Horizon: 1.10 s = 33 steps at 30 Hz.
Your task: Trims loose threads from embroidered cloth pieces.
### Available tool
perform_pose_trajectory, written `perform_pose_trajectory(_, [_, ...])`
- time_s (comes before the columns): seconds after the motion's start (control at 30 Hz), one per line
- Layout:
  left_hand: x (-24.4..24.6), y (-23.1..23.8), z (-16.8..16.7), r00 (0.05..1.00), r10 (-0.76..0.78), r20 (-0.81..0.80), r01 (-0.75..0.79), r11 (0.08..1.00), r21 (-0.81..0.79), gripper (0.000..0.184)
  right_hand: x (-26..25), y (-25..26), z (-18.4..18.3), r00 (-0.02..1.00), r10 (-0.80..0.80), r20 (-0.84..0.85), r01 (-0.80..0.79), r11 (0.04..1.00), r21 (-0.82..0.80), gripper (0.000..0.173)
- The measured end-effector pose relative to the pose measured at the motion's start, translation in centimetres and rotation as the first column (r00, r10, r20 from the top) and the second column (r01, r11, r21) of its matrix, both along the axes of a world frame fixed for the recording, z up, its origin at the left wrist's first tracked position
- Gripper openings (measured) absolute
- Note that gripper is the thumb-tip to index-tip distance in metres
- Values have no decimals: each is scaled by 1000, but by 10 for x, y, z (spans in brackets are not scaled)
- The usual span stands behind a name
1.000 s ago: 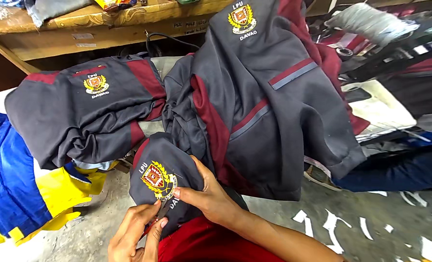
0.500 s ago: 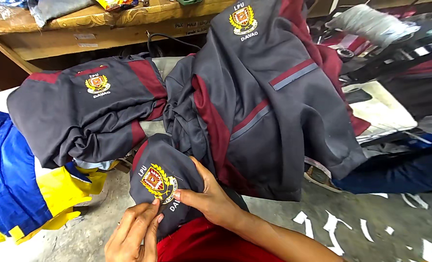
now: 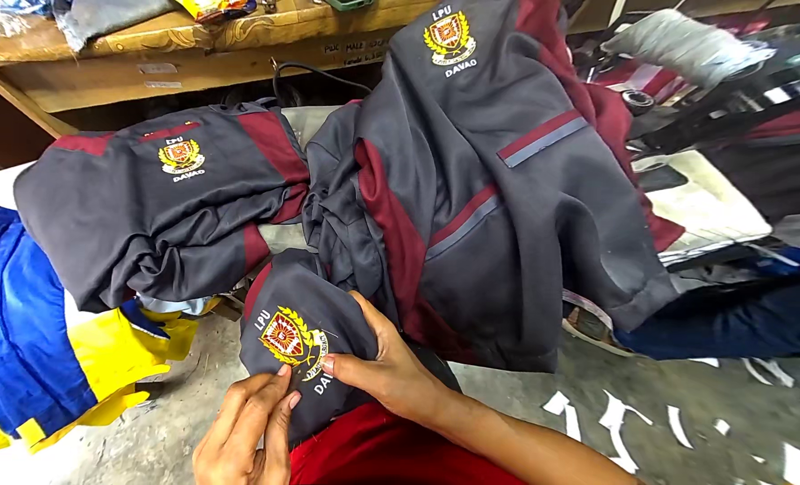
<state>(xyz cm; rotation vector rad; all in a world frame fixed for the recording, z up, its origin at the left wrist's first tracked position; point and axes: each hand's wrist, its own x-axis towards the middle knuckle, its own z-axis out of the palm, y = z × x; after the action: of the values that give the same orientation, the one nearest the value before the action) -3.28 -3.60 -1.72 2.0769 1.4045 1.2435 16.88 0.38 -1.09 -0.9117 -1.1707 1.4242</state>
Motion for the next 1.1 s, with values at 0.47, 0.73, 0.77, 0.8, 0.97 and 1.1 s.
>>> perform_pose_trajectory(0.47, [1, -5, 6, 995, 40, -95, -38, 999, 20, 15, -1, 2, 1, 999, -15, 34, 15, 1000, 20, 57])
perform_pose_trajectory(0.73, [3, -4, 7, 993, 44, -110, -42, 999, 15, 15, -1, 2, 3, 994, -22, 111, 15, 998, 66, 51])
perform_pose_trajectory(0.77, [3, -4, 6, 995, 39, -95, -38, 999, 10, 15, -1, 2, 3, 995, -20, 103, 13, 998, 62, 51])
perform_pose_trajectory(0.8, [3, -3, 5, 997, 30, -73, -30, 1000, 6, 15, -1, 2, 2, 996, -17, 92, 12, 998, 56, 53])
perform_pose_trajectory(0.97, [2, 0, -2, 1000, -12, 24, 12, 1000, 3, 15, 0, 2, 0, 1000, 4, 1, -4, 1000, -3, 60])
perform_pose_trajectory(1.1, [3, -1, -5, 1000, -12, 13, 11, 999, 48, 14, 1, 2, -1, 1000, 16, -27, -17, 1000, -26, 62])
